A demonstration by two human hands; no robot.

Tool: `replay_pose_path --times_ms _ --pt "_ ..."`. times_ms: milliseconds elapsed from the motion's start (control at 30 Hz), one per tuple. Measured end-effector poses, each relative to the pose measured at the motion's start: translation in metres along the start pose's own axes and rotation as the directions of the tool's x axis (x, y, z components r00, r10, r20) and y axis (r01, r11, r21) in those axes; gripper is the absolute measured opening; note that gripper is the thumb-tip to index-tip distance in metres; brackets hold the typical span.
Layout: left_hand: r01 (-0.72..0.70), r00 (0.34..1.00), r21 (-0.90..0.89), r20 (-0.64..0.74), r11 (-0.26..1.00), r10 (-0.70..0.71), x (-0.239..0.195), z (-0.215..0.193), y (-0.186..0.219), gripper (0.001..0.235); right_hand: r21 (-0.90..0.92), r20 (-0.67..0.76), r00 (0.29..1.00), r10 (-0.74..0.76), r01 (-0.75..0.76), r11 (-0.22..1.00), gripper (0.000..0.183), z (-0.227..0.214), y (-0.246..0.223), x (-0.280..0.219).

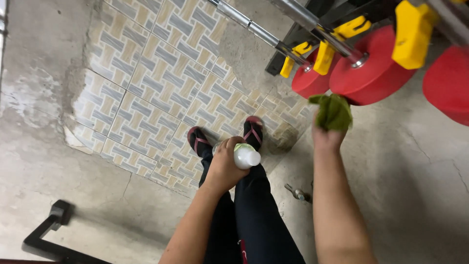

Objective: The person wipes the metal bars and red weight plates of a barbell rack using a green cloth and a white spray bottle. They move along the rack, cleaning multiple barbells and the rack supports.

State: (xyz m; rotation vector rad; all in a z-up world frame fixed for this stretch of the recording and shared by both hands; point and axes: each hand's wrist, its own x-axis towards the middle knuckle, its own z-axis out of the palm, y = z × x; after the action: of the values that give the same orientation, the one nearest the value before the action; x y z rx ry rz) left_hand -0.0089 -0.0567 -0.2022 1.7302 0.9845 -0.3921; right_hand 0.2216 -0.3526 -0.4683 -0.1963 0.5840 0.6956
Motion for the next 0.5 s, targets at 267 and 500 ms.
replay_pose_path --times_ms 267,500 --pt "-0.034 0.999 -0.023 0.005 0.999 0.034 0.029 0.017 -0.026 0.069 -0.003 -0.581 0.804 0.126 -0.157 0.988 0.051 -0.018 0.07 0.043" --pt "-0.086 0.996 0.005 -0.005 0.996 0.086 0.051 0.021 -0.056 0.066 0.205 -0.816 0.577 0.046 0.213 0.955 0.047 -0.045 0.057 0.134"
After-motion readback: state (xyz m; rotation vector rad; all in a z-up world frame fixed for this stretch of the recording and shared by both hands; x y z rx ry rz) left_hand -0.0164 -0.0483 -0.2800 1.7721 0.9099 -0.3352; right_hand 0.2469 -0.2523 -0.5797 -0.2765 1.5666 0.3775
